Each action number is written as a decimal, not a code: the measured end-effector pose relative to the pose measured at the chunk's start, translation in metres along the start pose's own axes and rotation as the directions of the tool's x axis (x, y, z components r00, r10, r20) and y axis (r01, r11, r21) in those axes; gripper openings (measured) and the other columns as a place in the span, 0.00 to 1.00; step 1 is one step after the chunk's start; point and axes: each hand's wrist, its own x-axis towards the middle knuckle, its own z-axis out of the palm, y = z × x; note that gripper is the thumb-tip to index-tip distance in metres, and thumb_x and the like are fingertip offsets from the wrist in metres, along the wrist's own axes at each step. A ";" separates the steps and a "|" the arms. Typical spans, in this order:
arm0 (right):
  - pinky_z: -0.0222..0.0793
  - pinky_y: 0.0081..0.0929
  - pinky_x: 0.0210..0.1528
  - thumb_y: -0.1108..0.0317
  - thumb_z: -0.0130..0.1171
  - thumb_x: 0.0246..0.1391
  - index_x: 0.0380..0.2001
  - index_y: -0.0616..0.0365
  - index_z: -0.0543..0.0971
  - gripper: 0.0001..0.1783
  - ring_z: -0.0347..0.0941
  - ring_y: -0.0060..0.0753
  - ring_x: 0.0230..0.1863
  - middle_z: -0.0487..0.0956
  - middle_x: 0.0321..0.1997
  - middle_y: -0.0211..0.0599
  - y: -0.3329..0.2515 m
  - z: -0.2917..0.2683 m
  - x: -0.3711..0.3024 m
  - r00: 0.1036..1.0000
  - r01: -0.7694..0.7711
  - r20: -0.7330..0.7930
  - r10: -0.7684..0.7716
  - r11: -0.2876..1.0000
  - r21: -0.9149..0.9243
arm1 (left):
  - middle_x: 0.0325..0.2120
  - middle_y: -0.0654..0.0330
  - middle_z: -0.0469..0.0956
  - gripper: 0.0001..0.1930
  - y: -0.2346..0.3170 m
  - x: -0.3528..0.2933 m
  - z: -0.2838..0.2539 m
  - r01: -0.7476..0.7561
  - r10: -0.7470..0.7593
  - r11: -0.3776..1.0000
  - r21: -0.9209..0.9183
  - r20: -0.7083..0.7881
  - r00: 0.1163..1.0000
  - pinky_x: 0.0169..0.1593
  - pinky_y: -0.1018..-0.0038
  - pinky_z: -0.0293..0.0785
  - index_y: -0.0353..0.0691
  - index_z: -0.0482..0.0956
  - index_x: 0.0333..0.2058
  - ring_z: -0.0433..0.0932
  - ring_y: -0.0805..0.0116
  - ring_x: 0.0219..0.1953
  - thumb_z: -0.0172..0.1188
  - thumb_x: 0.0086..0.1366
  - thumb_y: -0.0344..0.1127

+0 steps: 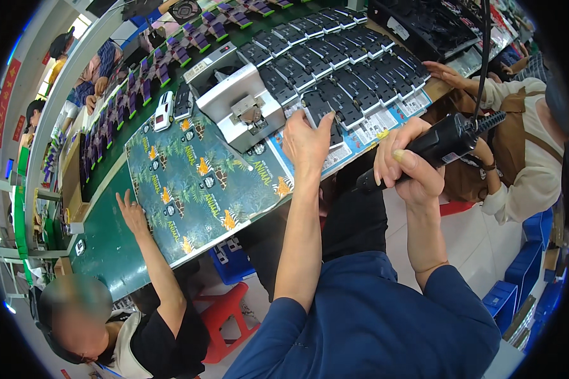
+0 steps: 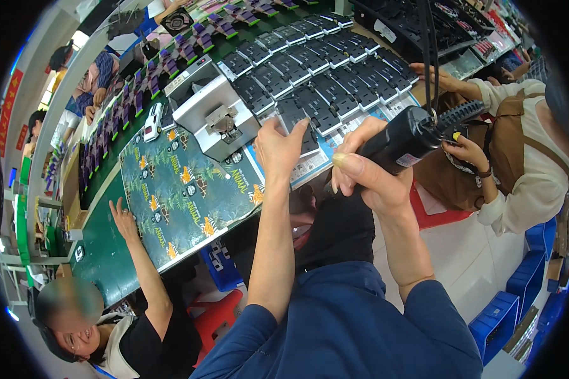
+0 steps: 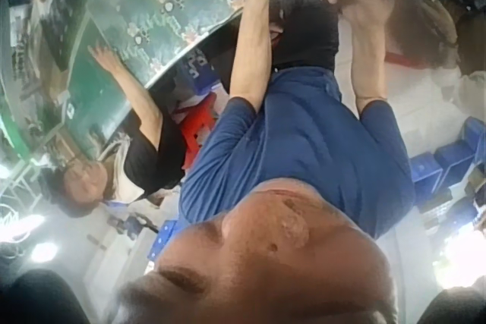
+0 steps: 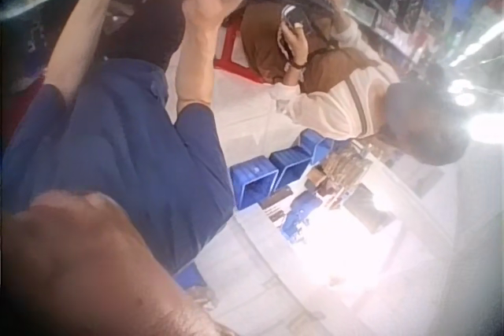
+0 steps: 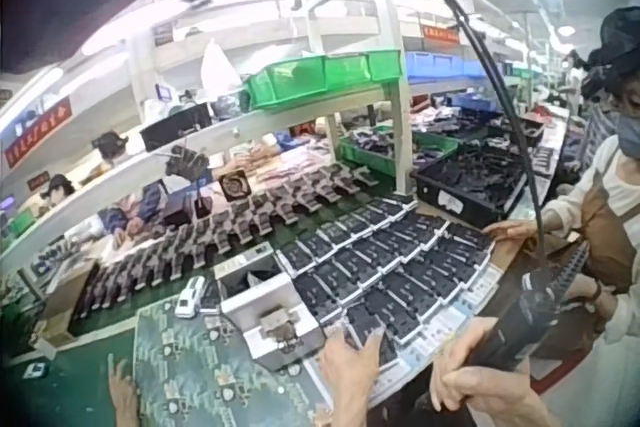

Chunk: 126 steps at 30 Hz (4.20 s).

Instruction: Assembling plastic housings for small electronic devices using an electric screwdriver on a factory assembly line.

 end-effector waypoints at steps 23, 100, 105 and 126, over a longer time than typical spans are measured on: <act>0.67 0.16 0.19 0.74 0.68 0.50 0.21 0.63 0.79 0.08 0.71 0.17 0.14 0.76 0.15 0.28 0.112 0.103 0.122 0.925 0.378 0.127 -0.357 0.891 -0.251 | 0.33 0.53 0.81 0.11 -0.101 -0.050 -0.119 0.241 -0.118 0.300 -0.923 0.214 0.970 0.34 0.69 0.84 0.37 0.72 0.44 0.84 0.63 0.30 0.57 0.70 0.37; 0.70 0.29 0.29 0.75 0.55 0.59 0.33 0.61 0.70 0.04 0.69 0.27 0.20 0.71 0.20 0.36 0.086 0.105 0.104 0.956 0.223 0.164 -0.242 0.967 0.124 | 0.52 0.50 0.73 0.31 -0.130 -0.061 -0.151 0.320 0.009 -0.020 -0.947 0.320 0.947 0.56 0.39 0.75 0.40 0.66 0.57 0.74 0.53 0.56 0.61 0.53 0.17; 0.69 0.19 0.21 0.75 0.68 0.50 0.27 0.63 0.77 0.08 0.72 0.21 0.15 0.76 0.17 0.33 0.096 0.108 0.124 0.949 0.310 0.090 -0.303 0.948 -0.072 | 0.55 0.49 0.72 0.37 -0.127 -0.057 -0.139 0.398 0.018 0.009 -0.917 0.398 0.917 0.54 0.44 0.78 0.40 0.64 0.60 0.75 0.49 0.56 0.56 0.49 0.12; 0.68 0.22 0.20 0.69 0.62 0.55 0.26 0.65 0.75 0.10 0.67 0.21 0.12 0.72 0.13 0.33 0.085 0.107 0.059 0.975 -0.079 0.213 0.066 0.995 0.052 | 0.51 0.49 0.75 0.31 -0.121 -0.048 -0.130 0.371 -0.149 -0.071 -0.926 0.378 0.914 0.55 0.47 0.77 0.39 0.67 0.57 0.77 0.53 0.52 0.52 0.53 0.11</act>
